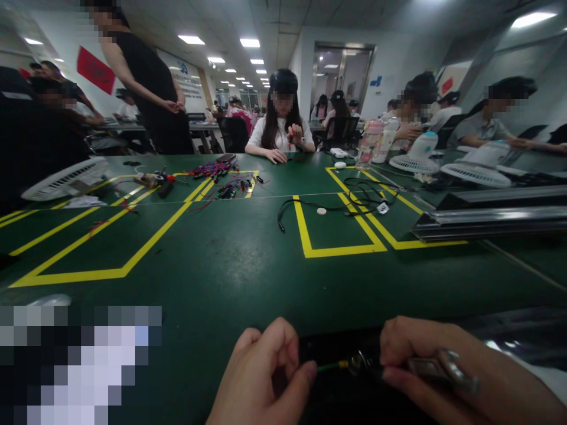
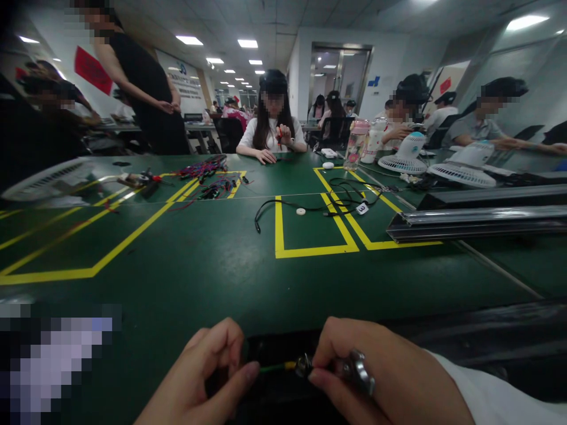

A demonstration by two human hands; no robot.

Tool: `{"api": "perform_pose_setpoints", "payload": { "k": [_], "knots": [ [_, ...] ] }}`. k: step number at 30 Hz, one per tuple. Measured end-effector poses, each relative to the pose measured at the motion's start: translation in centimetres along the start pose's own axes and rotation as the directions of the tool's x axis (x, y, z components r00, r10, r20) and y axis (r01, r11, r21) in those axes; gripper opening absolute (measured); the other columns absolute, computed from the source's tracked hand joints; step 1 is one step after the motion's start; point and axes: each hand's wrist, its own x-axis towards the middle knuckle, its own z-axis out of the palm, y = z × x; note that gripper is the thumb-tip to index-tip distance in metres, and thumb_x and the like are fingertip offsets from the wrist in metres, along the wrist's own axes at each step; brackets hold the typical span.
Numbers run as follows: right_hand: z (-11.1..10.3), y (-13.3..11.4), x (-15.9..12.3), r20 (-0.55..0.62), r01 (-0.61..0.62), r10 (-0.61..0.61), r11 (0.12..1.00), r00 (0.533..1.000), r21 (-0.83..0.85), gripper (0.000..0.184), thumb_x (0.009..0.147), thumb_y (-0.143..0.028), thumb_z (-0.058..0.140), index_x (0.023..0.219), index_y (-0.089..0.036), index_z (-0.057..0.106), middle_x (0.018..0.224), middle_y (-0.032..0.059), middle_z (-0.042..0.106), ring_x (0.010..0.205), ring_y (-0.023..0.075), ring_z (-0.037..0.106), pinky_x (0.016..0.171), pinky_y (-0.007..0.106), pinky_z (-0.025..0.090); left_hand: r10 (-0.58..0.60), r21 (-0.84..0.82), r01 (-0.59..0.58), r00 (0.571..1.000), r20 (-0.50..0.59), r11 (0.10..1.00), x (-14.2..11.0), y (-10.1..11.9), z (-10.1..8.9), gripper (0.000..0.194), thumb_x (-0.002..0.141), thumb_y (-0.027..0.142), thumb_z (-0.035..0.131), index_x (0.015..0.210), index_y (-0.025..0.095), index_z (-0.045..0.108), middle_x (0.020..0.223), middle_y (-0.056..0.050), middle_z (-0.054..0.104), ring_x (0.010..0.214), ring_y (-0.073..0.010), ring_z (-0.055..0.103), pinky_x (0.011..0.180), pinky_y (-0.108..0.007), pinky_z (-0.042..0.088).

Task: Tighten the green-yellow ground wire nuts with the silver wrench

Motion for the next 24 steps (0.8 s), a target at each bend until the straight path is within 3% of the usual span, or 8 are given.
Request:
{"api": "perform_pose_setpoints", "payload": {
  "k": [7, 11, 17, 20, 24],
  "knots": [
    [-1.0, -0.7, 0.7, 0.044, 0.144, -0.140, 0.985, 0.989, -0.096, 0.012, 0.097, -0.021, 0.060, 0.086, -0.027, 0.062, 0.079, -0.0038, 0.069, 0.069, 0.0165, 0.064, 0.063, 0.025, 0.048, 0.001, 0.010, -0.001, 1.000, -0.005, 1.000, 0.0, 0.0, 0.1, 0.016, 0.082, 0.026, 0.056, 0.071, 0.026, 0.045, 0.067, 0.000, 0.064, 0.075, -0.0255, 0.058, 0.068, -0.035, 0.042],
    [-2.0, -1.0, 1.7, 0.103, 0.258, -0.254, 0.966, 0.962, -0.025, 0.014, 0.096, -0.014, 0.056, 0.087, -0.025, 0.059, 0.082, -0.0039, 0.067, 0.070, 0.0143, 0.062, 0.063, 0.022, 0.046, -0.004, 0.008, 0.004, 1.000, 0.014, 1.000, 0.0, 0.0, 0.1, 0.016, 0.084, 0.027, 0.056, 0.072, 0.026, 0.044, 0.067, 0.001, 0.063, 0.076, -0.0259, 0.058, 0.067, -0.034, 0.041],
    [-3.8, -1.4, 3.6, 0.302, 0.451, -0.414, 0.891, 0.858, -0.059, 0.015, 0.088, -0.005, 0.061, 0.088, -0.020, 0.064, 0.083, -0.0006, 0.068, 0.074, 0.0133, 0.062, 0.066, 0.022, 0.045, -0.017, 0.003, 0.016, 1.000, 0.018, 1.000, 0.1, 0.1, 0.0, 0.016, 0.084, 0.027, 0.055, 0.071, 0.026, 0.045, 0.068, 0.000, 0.064, 0.077, -0.0256, 0.057, 0.069, -0.034, 0.041],
    [-4.1, -1.4, 3.8, 0.342, 0.476, -0.420, 0.874, 0.841, -0.097, 0.016, 0.084, -0.003, 0.065, 0.087, -0.019, 0.066, 0.083, 0.0006, 0.069, 0.075, 0.0137, 0.063, 0.065, 0.022, 0.044, -0.010, 0.005, 0.010, 1.000, 0.022, 1.000, 0.1, 0.0, 0.0, 0.017, 0.084, 0.029, 0.055, 0.071, 0.025, 0.045, 0.068, 0.000, 0.064, 0.077, -0.0260, 0.057, 0.069, -0.035, 0.041],
    [-4.0, -1.0, 3.5, 0.298, 0.452, -0.418, 0.891, 0.858, -0.050, 0.014, 0.086, -0.005, 0.063, 0.087, -0.019, 0.064, 0.083, 0.0000, 0.068, 0.075, 0.0137, 0.061, 0.065, 0.023, 0.044, -0.025, -0.006, 0.025, 0.999, 0.023, 1.000, 0.1, 0.1, 0.1, 0.017, 0.084, 0.030, 0.054, 0.071, 0.026, 0.044, 0.069, 0.000, 0.063, 0.077, -0.0260, 0.057, 0.069, -0.035, 0.042]
  ]
}}
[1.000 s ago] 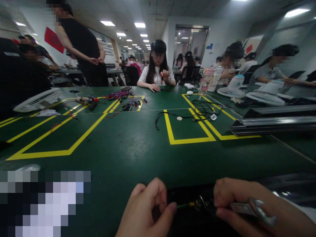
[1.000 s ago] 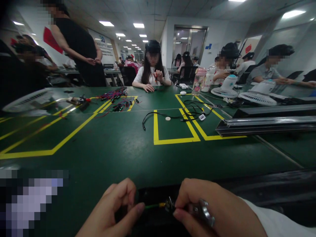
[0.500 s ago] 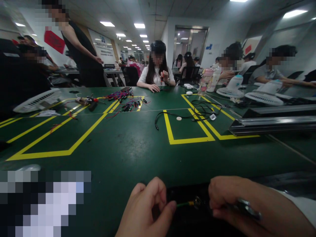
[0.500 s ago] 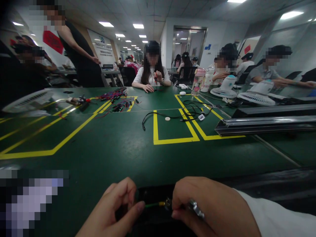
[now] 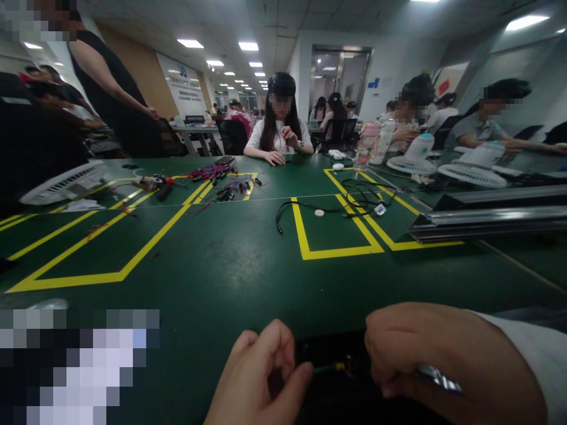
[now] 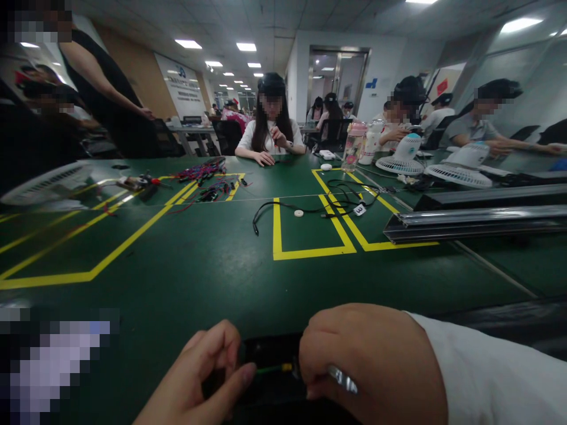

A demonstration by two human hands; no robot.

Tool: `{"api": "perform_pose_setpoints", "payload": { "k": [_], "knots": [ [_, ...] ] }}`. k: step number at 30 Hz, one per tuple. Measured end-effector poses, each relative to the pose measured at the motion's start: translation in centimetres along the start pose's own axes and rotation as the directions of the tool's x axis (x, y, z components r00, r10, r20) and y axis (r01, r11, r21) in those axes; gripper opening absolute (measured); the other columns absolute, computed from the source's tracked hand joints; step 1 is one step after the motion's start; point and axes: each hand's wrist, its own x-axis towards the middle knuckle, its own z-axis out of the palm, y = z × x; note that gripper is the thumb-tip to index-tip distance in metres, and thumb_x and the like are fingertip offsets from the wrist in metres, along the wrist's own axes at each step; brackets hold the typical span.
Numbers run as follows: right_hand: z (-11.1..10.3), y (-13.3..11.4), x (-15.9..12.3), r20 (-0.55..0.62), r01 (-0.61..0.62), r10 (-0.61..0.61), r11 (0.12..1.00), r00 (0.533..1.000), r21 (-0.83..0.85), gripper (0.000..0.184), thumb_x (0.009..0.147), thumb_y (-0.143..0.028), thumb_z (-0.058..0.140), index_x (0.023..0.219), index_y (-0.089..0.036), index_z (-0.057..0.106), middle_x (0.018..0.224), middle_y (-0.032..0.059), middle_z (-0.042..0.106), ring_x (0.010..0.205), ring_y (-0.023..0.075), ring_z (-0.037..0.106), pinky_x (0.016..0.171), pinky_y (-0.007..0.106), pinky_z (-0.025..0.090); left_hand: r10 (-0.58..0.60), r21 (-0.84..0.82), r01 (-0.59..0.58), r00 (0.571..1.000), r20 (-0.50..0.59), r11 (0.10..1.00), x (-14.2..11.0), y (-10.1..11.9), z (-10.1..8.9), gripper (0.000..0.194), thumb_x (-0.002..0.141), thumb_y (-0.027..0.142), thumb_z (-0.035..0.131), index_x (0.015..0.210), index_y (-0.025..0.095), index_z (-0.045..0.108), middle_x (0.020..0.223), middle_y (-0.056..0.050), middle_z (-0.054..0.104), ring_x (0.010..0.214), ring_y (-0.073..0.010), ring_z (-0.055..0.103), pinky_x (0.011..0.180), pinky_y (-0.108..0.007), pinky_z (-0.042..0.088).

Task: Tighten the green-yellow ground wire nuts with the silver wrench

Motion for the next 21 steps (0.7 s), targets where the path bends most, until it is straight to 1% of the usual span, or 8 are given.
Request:
{"api": "perform_pose_setpoints", "payload": {
  "k": [3, 6, 9, 11, 12, 13, 16, 21],
  "knots": [
    [-0.1, -0.1, -0.5, -0.106, -0.064, 0.073, 0.994, 0.992, 0.093, 0.011, 0.092, -0.013, 0.061, 0.088, -0.023, 0.061, 0.081, -0.0035, 0.065, 0.071, 0.0127, 0.059, 0.064, 0.023, 0.044, 0.001, 0.001, -0.001, 1.000, 0.000, 1.000, -0.1, 0.1, 0.0, 0.016, 0.084, 0.030, 0.054, 0.072, 0.026, 0.044, 0.067, 0.001, 0.063, 0.078, -0.0259, 0.058, 0.069, -0.035, 0.043],
    [0.0, -0.9, -1.1, -0.222, -0.185, 0.202, 0.978, 0.954, 0.096, 0.013, 0.093, -0.018, 0.063, 0.085, -0.027, 0.060, 0.076, -0.0075, 0.064, 0.066, 0.0125, 0.057, 0.062, 0.023, 0.043, 0.008, 0.001, -0.008, 1.000, -0.001, 1.000, -0.1, 0.0, 0.0, 0.016, 0.084, 0.029, 0.054, 0.071, 0.026, 0.044, 0.067, 0.001, 0.063, 0.078, -0.0258, 0.058, 0.069, -0.034, 0.043],
    [1.3, -1.8, -1.8, -0.332, -0.355, 0.382, 0.924, 0.863, 0.139, 0.013, 0.095, -0.029, 0.061, 0.082, -0.029, 0.061, 0.072, -0.0076, 0.062, 0.061, 0.0143, 0.055, 0.059, 0.026, 0.043, 0.014, 0.004, -0.014, 1.000, -0.022, 1.000, -0.1, -0.1, 0.1, 0.015, 0.083, 0.028, 0.055, 0.071, 0.025, 0.045, 0.068, 0.000, 0.064, 0.076, -0.0250, 0.058, 0.068, -0.034, 0.043],
    [2.7, -2.0, -2.2, -0.361, -0.462, 0.506, 0.863, 0.783, 0.206, 0.014, 0.094, -0.035, 0.060, 0.081, -0.030, 0.062, 0.069, -0.0073, 0.060, 0.059, 0.0151, 0.054, 0.057, 0.026, 0.043, 0.018, -0.007, -0.018, 0.999, -0.038, 1.000, -0.1, -0.2, 0.2, 0.015, 0.082, 0.027, 0.056, 0.071, 0.025, 0.046, 0.067, 0.000, 0.064, 0.076, -0.0253, 0.059, 0.068, -0.034, 0.043],
    [3.4, -1.9, -2.4, -0.354, -0.478, 0.532, 0.846, 0.769, 0.235, 0.015, 0.094, -0.036, 0.060, 0.081, -0.030, 0.062, 0.069, -0.0069, 0.061, 0.059, 0.0154, 0.055, 0.057, 0.026, 0.044, 0.019, -0.016, -0.020, 0.999, -0.044, 1.000, -0.1, -0.3, 0.2, 0.015, 0.082, 0.027, 0.057, 0.071, 0.025, 0.046, 0.067, 0.000, 0.065, 0.076, -0.0254, 0.059, 0.067, -0.034, 0.043],
    [4.0, -1.8, -2.5, -0.349, -0.487, 0.548, 0.836, 0.760, 0.253, 0.014, 0.094, -0.037, 0.060, 0.081, -0.030, 0.062, 0.070, -0.0064, 0.062, 0.060, 0.0157, 0.057, 0.057, 0.026, 0.045, 0.023, -0.021, -0.024, 0.998, -0.051, 0.999, -0.1, -0.3, 0.2, 0.016, 0.081, 0.027, 0.057, 0.071, 0.025, 0.046, 0.067, 0.000, 0.064, 0.076, -0.0253, 0.059, 0.067, -0.034, 0.043],
    [4.9, -1.4, -2.5, -0.316, -0.487, 0.552, 0.832, 0.772, 0.264, 0.013, 0.093, -0.037, 0.060, 0.083, -0.030, 0.062, 0.072, -0.0049, 0.065, 0.063, 0.0169, 0.063, 0.058, 0.027, 0.048, 0.027, -0.022, -0.028, 0.998, -0.055, 0.999, -0.2, -0.3, 0.2, 0.015, 0.082, 0.028, 0.056, 0.070, 0.025, 0.047, 0.068, 0.000, 0.064, 0.075, -0.0253, 0.059, 0.067, -0.034, 0.043],
    [4.3, -1.7, -1.5, -0.300, -0.478, 0.514, 0.858, 0.804, 0.189, 0.013, 0.092, -0.030, 0.057, 0.080, -0.029, 0.062, 0.070, -0.0040, 0.069, 0.060, 0.0180, 0.067, 0.054, 0.027, 0.048, 0.031, -0.002, -0.031, 0.999, -0.036, 1.000, -0.1, -0.2, 0.2, 0.016, 0.083, 0.030, 0.055, 0.071, 0.026, 0.046, 0.067, 0.000, 0.064, 0.077, -0.0265, 0.059, 0.067, -0.035, 0.043]
  ]
}}
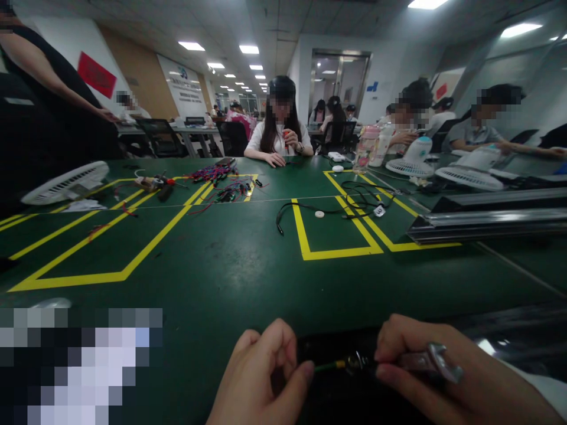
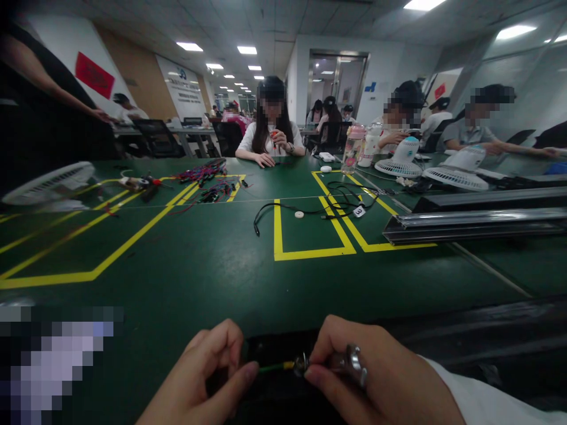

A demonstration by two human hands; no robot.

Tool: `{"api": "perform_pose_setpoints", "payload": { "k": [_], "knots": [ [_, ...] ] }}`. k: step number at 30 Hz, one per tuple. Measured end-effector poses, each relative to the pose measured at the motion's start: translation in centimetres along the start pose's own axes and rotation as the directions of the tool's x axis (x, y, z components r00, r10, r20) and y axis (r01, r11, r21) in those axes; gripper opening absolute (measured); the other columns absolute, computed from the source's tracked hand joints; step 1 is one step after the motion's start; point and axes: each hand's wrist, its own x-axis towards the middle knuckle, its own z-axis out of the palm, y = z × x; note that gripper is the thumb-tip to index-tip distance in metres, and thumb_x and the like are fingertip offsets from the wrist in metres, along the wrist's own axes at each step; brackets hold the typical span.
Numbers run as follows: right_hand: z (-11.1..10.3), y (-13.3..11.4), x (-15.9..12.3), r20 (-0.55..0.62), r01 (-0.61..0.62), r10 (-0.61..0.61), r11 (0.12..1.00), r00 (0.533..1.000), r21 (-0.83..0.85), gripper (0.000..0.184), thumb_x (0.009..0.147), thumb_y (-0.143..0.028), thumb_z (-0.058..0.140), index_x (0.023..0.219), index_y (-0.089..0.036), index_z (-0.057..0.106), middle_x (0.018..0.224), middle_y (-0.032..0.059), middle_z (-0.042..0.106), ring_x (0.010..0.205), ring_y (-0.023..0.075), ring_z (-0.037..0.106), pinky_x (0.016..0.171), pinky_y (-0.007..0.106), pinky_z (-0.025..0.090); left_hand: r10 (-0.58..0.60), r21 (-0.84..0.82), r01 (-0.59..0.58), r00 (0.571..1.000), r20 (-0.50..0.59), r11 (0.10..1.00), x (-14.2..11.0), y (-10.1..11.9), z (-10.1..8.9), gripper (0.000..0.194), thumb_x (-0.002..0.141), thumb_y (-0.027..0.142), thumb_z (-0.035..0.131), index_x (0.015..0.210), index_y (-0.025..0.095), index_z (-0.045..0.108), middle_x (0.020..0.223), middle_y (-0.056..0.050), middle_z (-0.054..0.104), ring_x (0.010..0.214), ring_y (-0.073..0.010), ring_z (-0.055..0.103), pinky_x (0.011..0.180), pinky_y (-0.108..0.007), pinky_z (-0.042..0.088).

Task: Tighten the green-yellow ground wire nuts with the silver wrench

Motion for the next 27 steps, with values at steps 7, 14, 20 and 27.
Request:
{"api": "perform_pose_setpoints", "payload": {
  "k": [7, 14, 20, 27],
  "knots": [
    [0.1, 0.3, -0.3, -0.075, 0.180, -0.185, 0.982, 0.980, -0.063, 0.014, 0.091, -0.019, 0.063, 0.082, -0.030, 0.062, 0.070, -0.0089, 0.069, 0.059, 0.0140, 0.066, 0.056, 0.023, 0.048, -0.009, -0.001, 0.009, 1.000, -0.022, 1.000, 0.0, -0.1, 0.1, 0.016, 0.082, 0.029, 0.056, 0.070, 0.025, 0.047, 0.067, 0.000, 0.063, 0.073, -0.0244, 0.058, 0.066, -0.034, 0.043],
    [-1.7, 0.0, 1.1, 0.141, 0.292, -0.280, 0.954, 0.950, -0.069, 0.013, 0.093, -0.016, 0.062, 0.086, -0.026, 0.061, 0.080, -0.0054, 0.069, 0.068, 0.0141, 0.063, 0.061, 0.022, 0.046, -0.010, 0.014, 0.010, 1.000, -0.020, 1.000, 0.0, 0.1, 0.0, 0.016, 0.082, 0.028, 0.056, 0.070, 0.025, 0.046, 0.068, 0.000, 0.064, 0.075, -0.0247, 0.059, 0.067, -0.034, 0.044],
    [-3.8, -0.5, 3.5, 0.364, 0.472, -0.443, 0.881, 0.819, 0.010, 0.015, 0.089, -0.007, 0.061, 0.085, -0.021, 0.062, 0.080, -0.0012, 0.069, 0.071, 0.0135, 0.063, 0.065, 0.022, 0.046, -0.006, 0.011, 0.006, 1.000, -0.021, 1.000, 0.0, 0.2, -0.1, 0.016, 0.081, 0.027, 0.058, 0.069, 0.025, 0.047, 0.067, 0.001, 0.064, 0.075, -0.0236, 0.059, 0.066, -0.032, 0.045],
    [-4.2, -0.7, 4.4, 0.425, 0.533, -0.491, 0.846, 0.760, 0.025, 0.014, 0.086, -0.005, 0.062, 0.085, -0.018, 0.066, 0.081, 0.0005, 0.068, 0.073, 0.0144, 0.062, 0.064, 0.022, 0.045, -0.013, 0.013, 0.013, 1.000, -0.007, 1.000, 0.0, 0.4, -0.2, 0.017, 0.082, 0.028, 0.058, 0.069, 0.025, 0.047, 0.067, 0.001, 0.064, 0.076, -0.0235, 0.060, 0.067, -0.031, 0.044]
  ]
}}
